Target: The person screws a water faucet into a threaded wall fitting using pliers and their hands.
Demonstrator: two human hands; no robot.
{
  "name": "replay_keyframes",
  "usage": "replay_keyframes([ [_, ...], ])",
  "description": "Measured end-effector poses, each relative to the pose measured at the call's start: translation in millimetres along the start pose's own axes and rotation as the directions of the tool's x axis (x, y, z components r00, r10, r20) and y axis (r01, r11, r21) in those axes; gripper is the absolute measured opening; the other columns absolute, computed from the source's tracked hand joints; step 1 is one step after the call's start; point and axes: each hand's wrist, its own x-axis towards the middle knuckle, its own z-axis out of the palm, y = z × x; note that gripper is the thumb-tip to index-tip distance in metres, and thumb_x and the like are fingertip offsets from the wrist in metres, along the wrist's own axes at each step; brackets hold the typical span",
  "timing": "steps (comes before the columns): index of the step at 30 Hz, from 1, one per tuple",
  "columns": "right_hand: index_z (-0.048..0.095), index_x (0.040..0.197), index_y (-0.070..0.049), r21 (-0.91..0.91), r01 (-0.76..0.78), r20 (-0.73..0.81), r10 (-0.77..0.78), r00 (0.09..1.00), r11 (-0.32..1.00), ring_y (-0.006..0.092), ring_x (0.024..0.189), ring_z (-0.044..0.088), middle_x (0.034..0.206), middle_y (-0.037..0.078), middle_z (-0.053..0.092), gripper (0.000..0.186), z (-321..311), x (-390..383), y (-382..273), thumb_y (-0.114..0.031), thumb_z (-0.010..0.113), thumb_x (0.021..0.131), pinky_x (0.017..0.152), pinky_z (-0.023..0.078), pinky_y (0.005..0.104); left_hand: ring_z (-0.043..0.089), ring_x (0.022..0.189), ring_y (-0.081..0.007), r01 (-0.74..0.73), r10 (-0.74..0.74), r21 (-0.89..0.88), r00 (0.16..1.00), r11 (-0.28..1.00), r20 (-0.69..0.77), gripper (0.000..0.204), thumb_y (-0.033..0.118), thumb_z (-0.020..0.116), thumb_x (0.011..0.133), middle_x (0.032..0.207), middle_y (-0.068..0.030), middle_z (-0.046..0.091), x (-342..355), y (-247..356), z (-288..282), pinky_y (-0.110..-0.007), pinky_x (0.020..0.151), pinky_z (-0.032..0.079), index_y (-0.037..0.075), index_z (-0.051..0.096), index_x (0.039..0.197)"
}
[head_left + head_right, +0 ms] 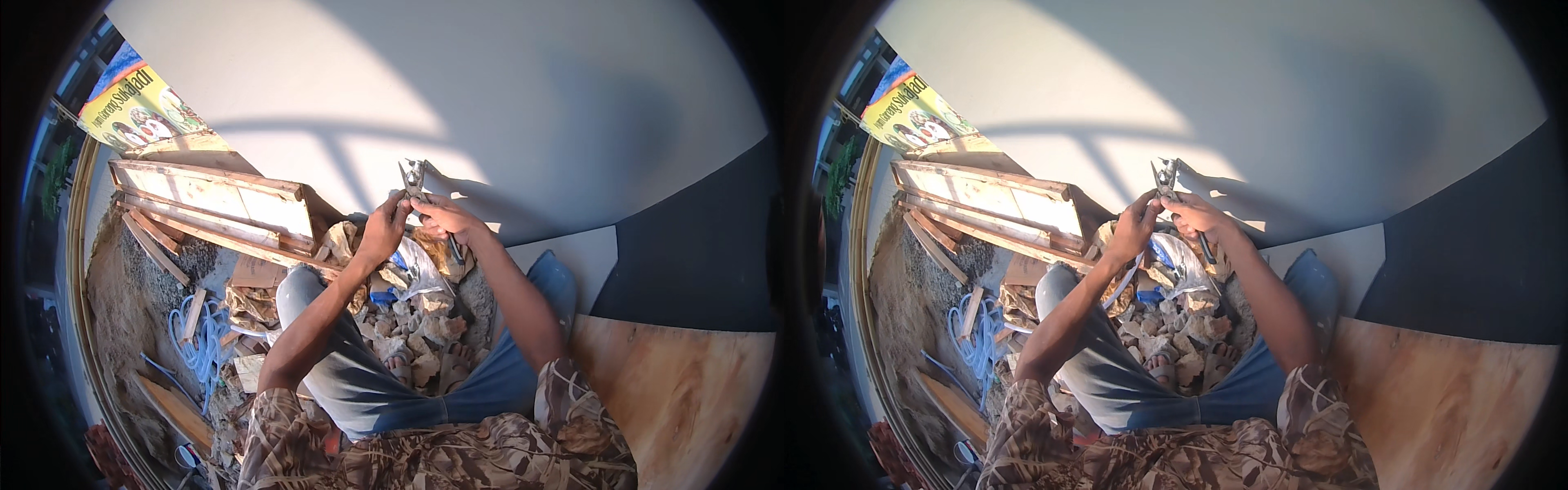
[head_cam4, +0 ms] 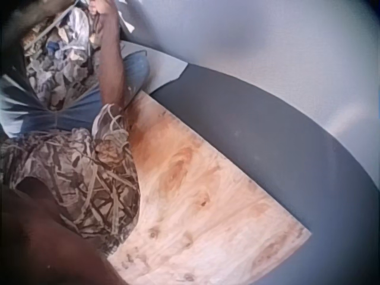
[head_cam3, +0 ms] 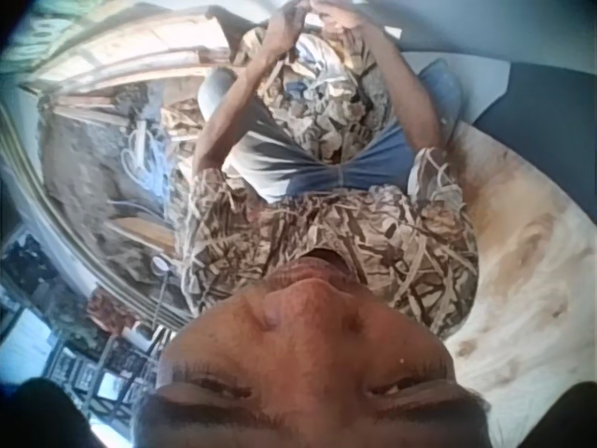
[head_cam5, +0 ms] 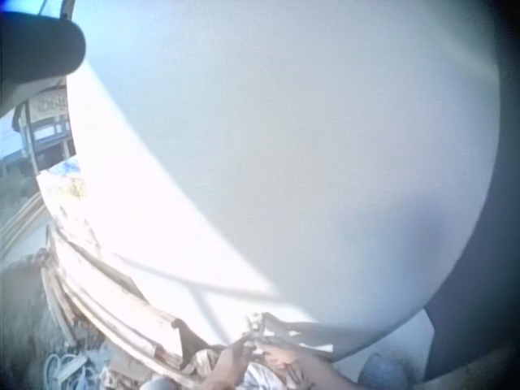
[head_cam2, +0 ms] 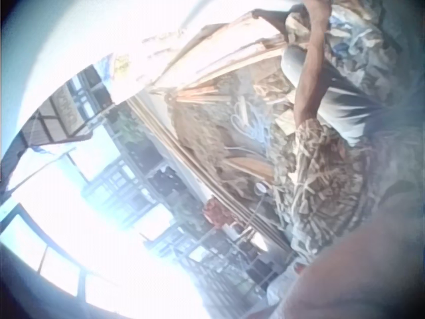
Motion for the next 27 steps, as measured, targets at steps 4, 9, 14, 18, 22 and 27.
replay_keyframes([
  [4,0.054,0.098,-0.007,-0.075,0.029,-0.07,-0.034,0.997,0.997,0.0026,0.048,0.036,0.06,-0.008,0.037,0.023,9,-1,-3,-0.029,0.052,0.101,0.042,0.03,0.022,0.068,0.096,-0.0371,0.048,-0.046,-0.093,0.999,0.994,0.02,0.037,0.023,0.049,0.1,0.097,-0.025,0.069,-1,8,-4,-0.041,0.081,0.051,-0.005,0.053,0.124],
  [9,0.05,0.092,-0.009,-0.031,0.023,-0.006,-0.023,1.0,0.999,0.0028,0.048,0.038,0.059,-0.007,0.04,0.024,2,13,6,-0.031,0.054,0.101,0.041,0.029,0.0219,0.066,0.097,-0.0398,0.024,-0.019,-0.115,0.999,0.993,0.044,0.041,0.024,0.05,0.099,0.098,-0.0262,0.068,2,-12,-7,-0.043,0.083,0.05,-0.006,0.053,0.127],
  [14,0.05,0.096,-0.012,-0.181,-0.101,-0.077,0.088,0.993,0.978,0.0027,0.046,0.034,0.057,-0.008,0.037,0.025,-13,5,-9,-0.035,0.06,0.097,0.041,0.027,0.0222,0.069,0.079,-0.0336,-0.003,0.004,-0.014,0.998,1.0,0.057,0.052,0.027,0.049,0.1,0.087,-0.0281,0.066,-12,-2,7,-0.043,0.075,0.049,-0.006,0.04,0.139],
  [18,0.051,0.101,-0.01,-0.25,-0.115,-0.088,0.096,0.991,0.961,0.003,0.047,0.035,0.059,-0.008,0.039,0.026,-13,7,-12,-0.034,0.061,0.097,0.043,0.029,0.0221,0.069,0.078,-0.0345,0.068,-0.06,-0.105,0.995,0.992,0.074,0.051,0.024,0.048,0.1,0.085,-0.0264,0.066,-16,-1,6,-0.043,0.075,0.05,-0.004,0.038,0.14],
  [22,0.052,0.103,-0.009,-0.324,-0.103,-0.022,0.101,0.995,0.941,0.0035,0.05,0.038,0.062,-0.006,0.041,0.026,-15,9,-19,-0.033,0.062,0.097,0.045,0.031,0.0215,0.068,0.083,-0.0359,0.08,-0.073,-0.101,0.995,0.992,0.071,0.051,0.017,0.047,0.098,0.081,-0.0243,0.066,-19,-7,11,-0.045,0.078,0.05,-0.003,0.033,0.143],
  [27,0.056,0.103,-0.008,-0.347,-0.147,-0.068,0.131,0.989,0.926,0.0046,0.055,0.042,0.067,-0.005,0.045,0.025,-19,6,-16,-0.032,0.062,0.097,0.049,0.035,0.0215,0.066,0.09,-0.0406,0.051,-0.045,-0.05,0.991,0.997,0.125,0.047,0.013,0.054,0.092,0.089,-0.0274,0.065,-21,-10,11,-0.047,0.081,0.049,-0.005,0.039,0.133],
])
